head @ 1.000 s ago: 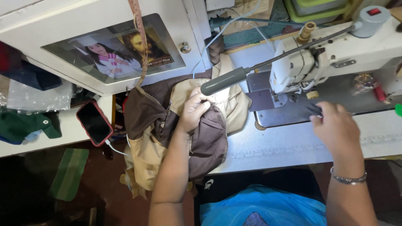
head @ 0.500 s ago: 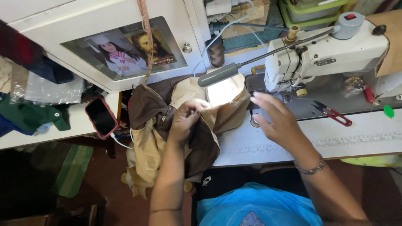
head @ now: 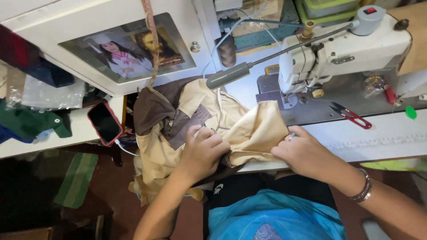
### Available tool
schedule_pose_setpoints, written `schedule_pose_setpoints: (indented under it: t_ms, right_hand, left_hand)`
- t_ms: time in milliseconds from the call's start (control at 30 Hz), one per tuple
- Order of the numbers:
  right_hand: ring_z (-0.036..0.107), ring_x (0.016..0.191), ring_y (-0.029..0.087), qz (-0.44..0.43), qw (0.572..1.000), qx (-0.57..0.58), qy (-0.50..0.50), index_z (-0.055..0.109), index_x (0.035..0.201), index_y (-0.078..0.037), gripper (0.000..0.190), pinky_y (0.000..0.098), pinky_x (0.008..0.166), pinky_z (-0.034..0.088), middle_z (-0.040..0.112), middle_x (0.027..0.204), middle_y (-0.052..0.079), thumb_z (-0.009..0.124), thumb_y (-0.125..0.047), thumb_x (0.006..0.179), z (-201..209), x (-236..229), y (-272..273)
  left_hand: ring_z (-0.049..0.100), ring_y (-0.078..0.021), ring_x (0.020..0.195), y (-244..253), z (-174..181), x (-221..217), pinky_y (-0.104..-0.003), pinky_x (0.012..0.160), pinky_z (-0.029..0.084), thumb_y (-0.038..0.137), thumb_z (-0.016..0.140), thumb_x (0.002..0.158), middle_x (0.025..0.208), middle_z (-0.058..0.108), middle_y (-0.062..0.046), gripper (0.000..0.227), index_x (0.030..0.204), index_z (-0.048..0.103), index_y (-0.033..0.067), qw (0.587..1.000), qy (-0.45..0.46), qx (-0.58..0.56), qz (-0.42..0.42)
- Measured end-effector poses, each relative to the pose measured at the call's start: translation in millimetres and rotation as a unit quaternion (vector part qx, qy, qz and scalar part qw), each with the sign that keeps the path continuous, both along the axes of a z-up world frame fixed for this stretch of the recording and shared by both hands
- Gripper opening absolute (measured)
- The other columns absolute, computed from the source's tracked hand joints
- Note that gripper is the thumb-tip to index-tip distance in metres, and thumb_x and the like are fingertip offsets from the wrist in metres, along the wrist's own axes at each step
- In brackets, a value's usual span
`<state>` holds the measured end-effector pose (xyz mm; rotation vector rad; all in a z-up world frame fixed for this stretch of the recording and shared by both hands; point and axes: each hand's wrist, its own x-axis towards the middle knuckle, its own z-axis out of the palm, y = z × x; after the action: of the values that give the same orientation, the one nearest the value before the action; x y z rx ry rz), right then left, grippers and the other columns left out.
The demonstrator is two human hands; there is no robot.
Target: The person uses scissors to cut threads and fabric from a beige and brown garment. They manipulate the fabric with both hands, pulling and trimming excess material while working at a sewing machine table.
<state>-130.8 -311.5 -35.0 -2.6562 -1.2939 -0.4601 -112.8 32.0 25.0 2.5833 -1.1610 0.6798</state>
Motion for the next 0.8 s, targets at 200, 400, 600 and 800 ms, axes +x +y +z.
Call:
schedule_pose_setpoints:
  t_ms: [200, 400, 600, 800]
  right_hand:
    - [0.068, 0.106, 0.023, -0.190, 0.957, -0.106, 0.192, 0.066, 0.094, -0.029, 0.017, 0.0534, 0.112, 0.038, 0.068, 0.097, -0.009, 0.060, -0.044, 0.091, 39, -12, -17]
    - [0.069, 0.097, 0.036, -0.124, 0.916, 0.295, 0.241, 0.043, 0.155, -0.008, 0.085, 0.0406, 0.064, 0.061, 0.056, 0.134, 0.022, 0.081, -0.024, 0.081, 45, 16, 11]
    - [0.076, 0.089, 0.033, 0.046, 0.886, 0.267, 0.377, 0.076, 0.118, -0.020, 0.042, 0.0407, 0.070, 0.064, 0.078, 0.111, 0.005, 0.066, -0.004, 0.080, -32, -24, 33]
    - [0.060, 0.080, 0.027, 0.053, 0.946, 0.144, 0.286, 0.070, 0.106, -0.025, 0.029, 0.0375, 0.068, 0.048, 0.063, 0.087, -0.003, 0.054, -0.007, 0.090, -12, -44, 41]
  left_hand:
    - [0.066, -0.0243, 0.096, -15, 29, -25, -0.054, 0.097, 0.042, 0.040, 0.054, 0.101, 0.085, 0.068, -0.001, 0.027, 0.114, 0.071, 0.0246, 0.981, 0.174, -0.035, -0.079]
    - [0.072, -0.0324, 0.091, -42, 4, 15, -0.046, 0.077, 0.056, 0.037, 0.063, 0.096, 0.092, 0.071, -0.008, 0.032, 0.117, 0.066, 0.0141, 0.963, 0.258, -0.034, 0.067]
    - [0.073, -0.0278, 0.081, -54, -40, 8, -0.045, 0.067, 0.055, 0.062, 0.064, 0.076, 0.087, 0.066, -0.001, 0.046, 0.098, 0.065, 0.0222, 0.935, 0.302, 0.172, 0.066]
    - [0.071, -0.0256, 0.077, -48, -28, -5, -0.041, 0.062, 0.057, 0.037, 0.068, 0.084, 0.079, 0.060, 0.003, 0.014, 0.096, 0.064, 0.0305, 0.974, 0.218, 0.043, 0.043]
